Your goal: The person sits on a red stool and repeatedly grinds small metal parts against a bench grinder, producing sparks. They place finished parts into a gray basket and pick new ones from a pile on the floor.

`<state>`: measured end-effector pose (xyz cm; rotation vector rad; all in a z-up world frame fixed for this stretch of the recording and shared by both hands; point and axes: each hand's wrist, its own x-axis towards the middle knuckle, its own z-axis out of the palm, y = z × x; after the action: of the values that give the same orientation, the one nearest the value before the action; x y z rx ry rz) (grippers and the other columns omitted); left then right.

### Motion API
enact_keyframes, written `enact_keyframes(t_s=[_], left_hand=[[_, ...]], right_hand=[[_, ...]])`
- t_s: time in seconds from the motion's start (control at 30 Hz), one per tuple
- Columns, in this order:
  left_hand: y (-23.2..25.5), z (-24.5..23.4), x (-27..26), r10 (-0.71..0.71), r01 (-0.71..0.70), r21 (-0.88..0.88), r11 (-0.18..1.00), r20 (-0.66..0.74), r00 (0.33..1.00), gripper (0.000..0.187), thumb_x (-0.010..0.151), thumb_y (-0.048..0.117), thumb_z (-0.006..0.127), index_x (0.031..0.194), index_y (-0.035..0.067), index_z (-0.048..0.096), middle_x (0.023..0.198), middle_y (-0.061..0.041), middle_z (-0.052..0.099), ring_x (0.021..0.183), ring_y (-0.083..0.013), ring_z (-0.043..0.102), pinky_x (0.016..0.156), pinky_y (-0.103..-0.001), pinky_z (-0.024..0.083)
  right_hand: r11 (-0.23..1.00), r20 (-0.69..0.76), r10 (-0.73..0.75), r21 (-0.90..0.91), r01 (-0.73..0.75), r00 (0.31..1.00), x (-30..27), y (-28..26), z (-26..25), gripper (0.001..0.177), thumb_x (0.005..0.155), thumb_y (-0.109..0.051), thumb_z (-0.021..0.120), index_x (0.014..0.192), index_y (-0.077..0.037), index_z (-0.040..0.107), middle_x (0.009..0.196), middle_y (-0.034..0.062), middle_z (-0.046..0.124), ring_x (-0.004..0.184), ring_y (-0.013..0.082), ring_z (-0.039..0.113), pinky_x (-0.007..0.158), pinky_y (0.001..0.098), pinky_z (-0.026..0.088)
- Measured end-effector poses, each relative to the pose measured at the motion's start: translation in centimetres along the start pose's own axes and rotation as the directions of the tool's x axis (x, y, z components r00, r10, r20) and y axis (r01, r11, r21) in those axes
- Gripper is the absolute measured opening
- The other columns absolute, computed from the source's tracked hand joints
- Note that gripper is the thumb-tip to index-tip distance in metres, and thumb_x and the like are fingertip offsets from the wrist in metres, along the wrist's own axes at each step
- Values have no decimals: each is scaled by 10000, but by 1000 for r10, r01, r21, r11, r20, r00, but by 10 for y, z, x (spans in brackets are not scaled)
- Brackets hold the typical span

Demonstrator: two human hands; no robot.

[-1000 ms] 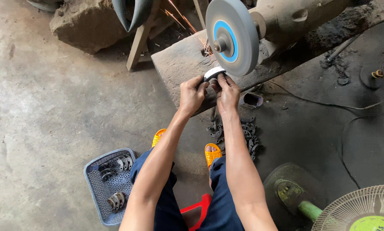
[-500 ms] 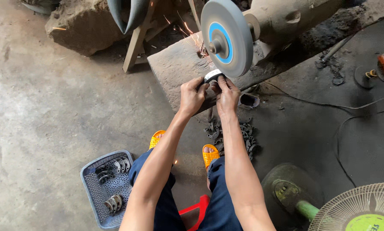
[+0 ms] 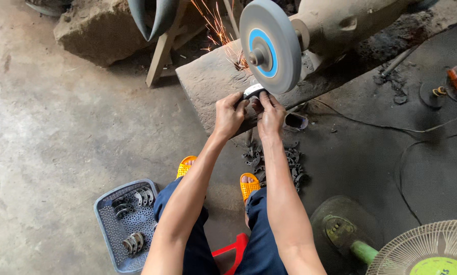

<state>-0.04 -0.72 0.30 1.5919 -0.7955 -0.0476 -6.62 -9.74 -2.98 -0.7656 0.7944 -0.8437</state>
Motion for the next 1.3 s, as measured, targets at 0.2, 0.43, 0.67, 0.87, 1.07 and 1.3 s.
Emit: enact_keyframes(t_s=[0.2,0.43,0.67,0.87,1.07,1.3], left_hand=[[3,-6,0,-43,42,-56,998,-9,999,155,744,-9,680,897,10,662,612,-122,618,498,-201,629,460,-271,476],[-3,1,1,-37,36,-64,997,-12,999,176,730,-4,697,902,20,669,612,-124,620,501,-234,639,411,-281,464],[-9,-43,-4,-32,32,-1,999,-17,999,210,720,-26,704,924,-1,665,643,-168,625,567,-277,639,465,-320,479],[-18,-22,-9,-120,119,21,993,56,991,191,732,29,712,917,68,685,657,-113,649,659,-242,665,568,-314,499],[-11,12,-6,-180,182,-6,983,91,979,163,744,42,689,903,80,687,626,-96,651,625,-224,662,576,-308,496],[-30,-3,-9,-169,168,52,984,15,986,116,744,49,689,853,86,687,596,-94,647,610,-249,660,544,-299,490]], right_hand=[[1000,2,23,9,-23,1000,3,7,1,141,797,-149,703,873,-37,663,750,116,649,614,177,641,576,240,597],[999,-31,3,53,-1,1000,12,14,-7,143,793,-119,700,880,-16,652,754,135,633,637,205,644,585,265,594],[991,128,96,79,-107,987,-29,4,26,144,786,-94,707,904,-24,662,815,140,655,716,255,668,694,350,604],[962,81,184,190,-196,980,-4,17,-5,141,764,-47,720,883,-21,650,820,148,658,731,252,667,702,318,596],[979,-6,130,160,-127,992,6,-4,-15,146,775,-74,716,879,-11,635,804,138,649,704,229,659,658,281,595],[992,27,111,56,-113,993,-1,2,5,127,769,-117,730,852,-44,667,776,114,664,669,178,656,631,248,596]])
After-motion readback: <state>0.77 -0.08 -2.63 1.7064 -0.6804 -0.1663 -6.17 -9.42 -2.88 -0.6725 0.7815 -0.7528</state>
